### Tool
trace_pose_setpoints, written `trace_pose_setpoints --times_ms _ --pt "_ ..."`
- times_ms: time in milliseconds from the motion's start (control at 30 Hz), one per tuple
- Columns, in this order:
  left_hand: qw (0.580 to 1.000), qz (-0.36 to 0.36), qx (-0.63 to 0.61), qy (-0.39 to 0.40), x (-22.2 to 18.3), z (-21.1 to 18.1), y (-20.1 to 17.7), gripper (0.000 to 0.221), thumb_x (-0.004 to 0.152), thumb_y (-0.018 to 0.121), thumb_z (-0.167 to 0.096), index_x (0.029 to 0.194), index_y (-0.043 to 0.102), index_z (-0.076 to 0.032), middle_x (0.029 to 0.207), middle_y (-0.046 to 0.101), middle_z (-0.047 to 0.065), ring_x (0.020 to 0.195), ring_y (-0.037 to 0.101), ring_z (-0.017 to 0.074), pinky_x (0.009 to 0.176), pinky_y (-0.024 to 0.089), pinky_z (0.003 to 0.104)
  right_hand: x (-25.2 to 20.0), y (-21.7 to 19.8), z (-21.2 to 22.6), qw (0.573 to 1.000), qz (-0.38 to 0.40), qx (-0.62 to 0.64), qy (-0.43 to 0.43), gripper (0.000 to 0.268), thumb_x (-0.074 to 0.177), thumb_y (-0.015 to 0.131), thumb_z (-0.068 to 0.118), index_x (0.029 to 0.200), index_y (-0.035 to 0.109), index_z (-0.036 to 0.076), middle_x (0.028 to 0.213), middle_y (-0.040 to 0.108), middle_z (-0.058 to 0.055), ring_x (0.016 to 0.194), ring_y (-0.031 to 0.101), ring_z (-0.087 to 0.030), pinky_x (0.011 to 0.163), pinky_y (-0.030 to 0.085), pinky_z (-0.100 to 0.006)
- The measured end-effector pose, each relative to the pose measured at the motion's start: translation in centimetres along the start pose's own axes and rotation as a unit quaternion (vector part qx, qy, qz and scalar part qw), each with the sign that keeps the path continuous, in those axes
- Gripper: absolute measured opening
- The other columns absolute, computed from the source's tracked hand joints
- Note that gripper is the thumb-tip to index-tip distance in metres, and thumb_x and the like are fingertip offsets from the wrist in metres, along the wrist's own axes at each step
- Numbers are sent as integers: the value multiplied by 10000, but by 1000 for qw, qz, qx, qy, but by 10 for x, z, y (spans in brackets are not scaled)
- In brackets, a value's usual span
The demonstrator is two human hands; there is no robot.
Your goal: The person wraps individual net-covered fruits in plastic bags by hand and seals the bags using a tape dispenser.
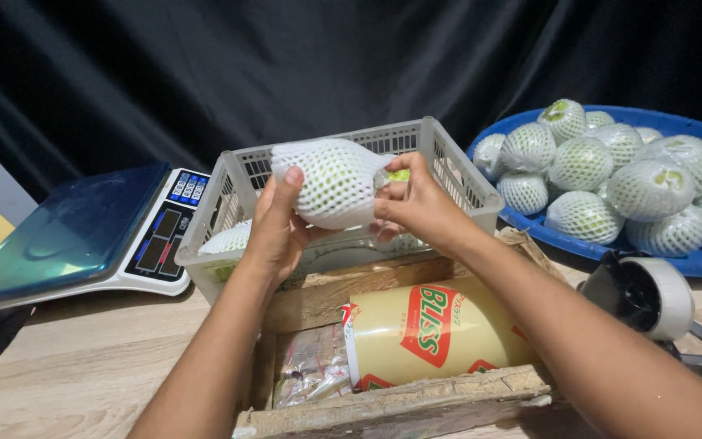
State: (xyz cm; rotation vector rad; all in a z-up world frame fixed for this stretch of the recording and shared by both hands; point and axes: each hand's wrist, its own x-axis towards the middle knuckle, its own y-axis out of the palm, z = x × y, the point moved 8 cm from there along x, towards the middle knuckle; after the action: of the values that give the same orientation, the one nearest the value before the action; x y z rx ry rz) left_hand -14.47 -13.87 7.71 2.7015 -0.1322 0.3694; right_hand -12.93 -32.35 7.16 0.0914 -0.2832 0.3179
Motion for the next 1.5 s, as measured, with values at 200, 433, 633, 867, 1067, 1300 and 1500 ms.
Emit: trace_pose_setpoints --times_ms 200,433,633,867,1067,1300,1500 --pt "997 -24 74 -14 -2 4 -1 790 885 579 -644 1462 421 -128 1273 625 230 1014 717 420 733 633 603 -18 20 43 971 52 -206 -105 1097 761 819 69 1639 185 242 1660 251 -235 1476 314 -504 1123 376 -702" --pt "990 -45 132 12 -14 0 12 787 922 442 -694 1488 318 -160 1272 573 246 990 714 471 727 635 608 -5 8 21 983 52 -115 -131 982 651 873 35 1523 448 193 1374 581 -139 1318 535 -304 1077 517 -479" --pt "914 22 350 204 -33 -33 48 959 794 856 -311 1522 302 -23 1456 344 375 1316 461 609 1007 524 639 5 -7 2 993 -44 -65 -88 764 782 835 165 1424 421 166 1219 641 -134 1060 596 -217 746 577 -295" --pt "856 8 467 220 -44 -36 59 807 841 618 -169 1544 279 36 1411 394 373 1159 609 566 870 623 544 -20 20 31 995 -24 -83 -45 830 841 720 361 1544 326 161 1527 403 -331 1273 543 -469 797 620 -412" --pt "762 -40 551 338 -47 -34 55 622 907 491 -199 1481 424 31 1252 464 252 1052 629 484 762 609 566 -20 13 26 996 -46 -68 -47 857 812 767 422 1523 365 161 1526 414 -328 1277 525 -464 807 597 -441" --pt "745 -43 491 449 -51 -33 52 256 948 618 -48 1203 596 -36 924 528 78 737 654 227 562 582 280 -21 13 27 994 -70 -67 -49 841 803 804 430 1490 397 169 1517 442 -316 1306 539 -466 852 613 -470" --pt "734 9 464 495 -59 -39 62 97 933 659 9 1002 676 -58 838 547 14 674 626 161 538 555 254 -24 14 29 993 -91 -64 -42 733 862 736 366 1486 388 203 1505 450 -335 1296 551 -459 857 603 -458"
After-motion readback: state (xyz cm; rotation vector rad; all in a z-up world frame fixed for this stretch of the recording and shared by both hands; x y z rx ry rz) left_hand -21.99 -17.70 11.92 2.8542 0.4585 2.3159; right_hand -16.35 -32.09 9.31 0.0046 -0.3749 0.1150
